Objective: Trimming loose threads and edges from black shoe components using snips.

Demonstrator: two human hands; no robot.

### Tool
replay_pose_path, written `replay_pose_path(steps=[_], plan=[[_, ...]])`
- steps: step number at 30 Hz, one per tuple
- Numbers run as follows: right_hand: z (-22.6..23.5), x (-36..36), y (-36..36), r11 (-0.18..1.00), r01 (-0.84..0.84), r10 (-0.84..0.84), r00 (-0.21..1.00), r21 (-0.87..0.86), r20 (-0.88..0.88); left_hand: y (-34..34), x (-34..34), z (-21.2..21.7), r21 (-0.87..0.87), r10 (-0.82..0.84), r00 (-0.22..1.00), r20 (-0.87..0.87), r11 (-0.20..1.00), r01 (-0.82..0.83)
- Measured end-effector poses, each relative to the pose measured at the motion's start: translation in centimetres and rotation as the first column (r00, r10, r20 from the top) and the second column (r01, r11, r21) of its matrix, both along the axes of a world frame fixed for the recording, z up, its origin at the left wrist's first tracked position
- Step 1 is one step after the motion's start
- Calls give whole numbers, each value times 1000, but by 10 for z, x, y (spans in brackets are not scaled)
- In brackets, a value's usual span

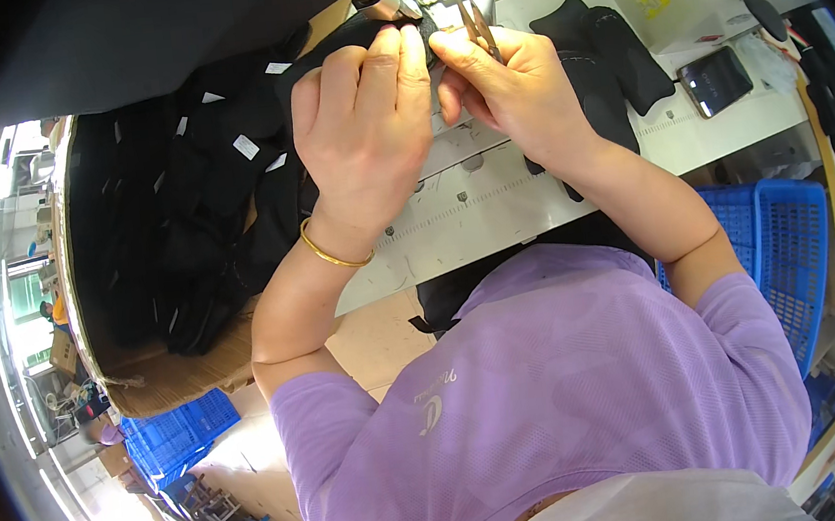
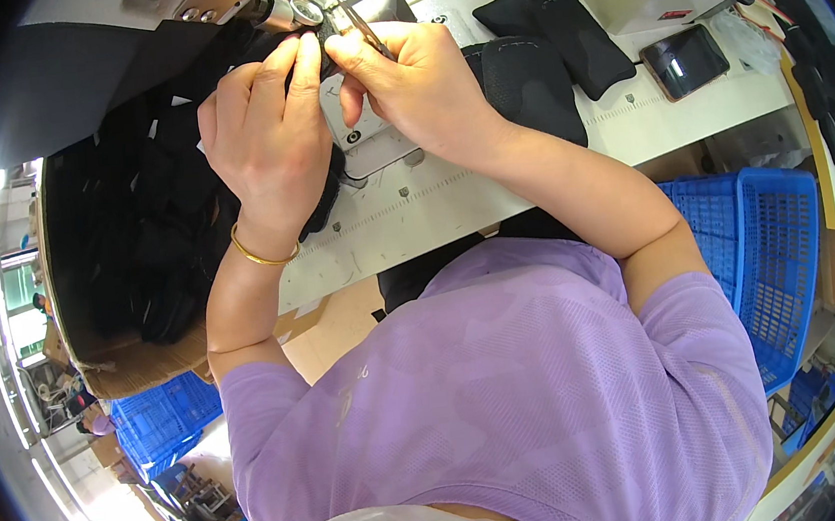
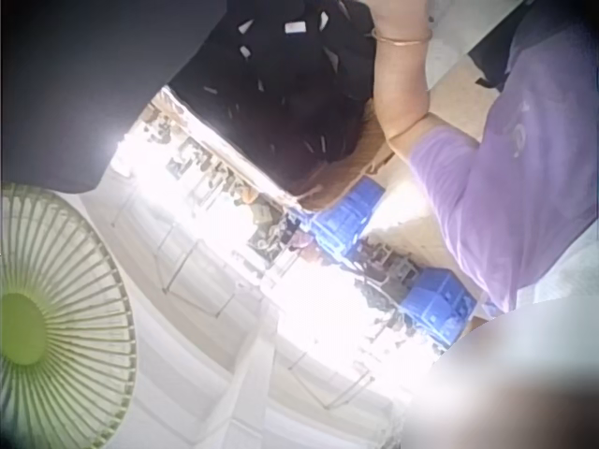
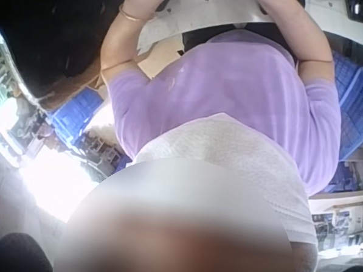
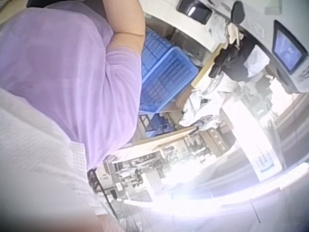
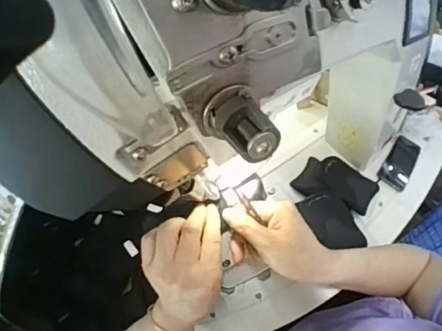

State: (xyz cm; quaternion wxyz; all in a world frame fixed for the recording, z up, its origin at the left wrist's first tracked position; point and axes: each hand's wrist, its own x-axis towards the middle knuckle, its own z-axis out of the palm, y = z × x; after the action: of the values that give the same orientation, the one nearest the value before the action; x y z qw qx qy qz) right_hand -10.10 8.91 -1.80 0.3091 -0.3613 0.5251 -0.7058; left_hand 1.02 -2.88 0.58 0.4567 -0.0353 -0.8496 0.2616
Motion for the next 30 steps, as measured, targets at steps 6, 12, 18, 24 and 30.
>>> replay_pose_path(steps=[6,12,18,24,30], plan=[[3,7,-2,998,28,-26,998,-51,50,22,-5,0,32,233,971,49,972,-235],[0,-1,2,999,14,-12,999,-48,53,48,7,6,48,321,935,153,942,-331],[0,-4,6,998,36,-29,994,-60,105,50,4,2,78,27,998,62,996,-32],[2,-3,6,998,25,-22,998,-57,60,33,-7,1,99,21,999,26,995,-24],[2,-2,5,997,0,4,999,-74,53,20,-16,-1,116,17,1000,-1,993,-16]])
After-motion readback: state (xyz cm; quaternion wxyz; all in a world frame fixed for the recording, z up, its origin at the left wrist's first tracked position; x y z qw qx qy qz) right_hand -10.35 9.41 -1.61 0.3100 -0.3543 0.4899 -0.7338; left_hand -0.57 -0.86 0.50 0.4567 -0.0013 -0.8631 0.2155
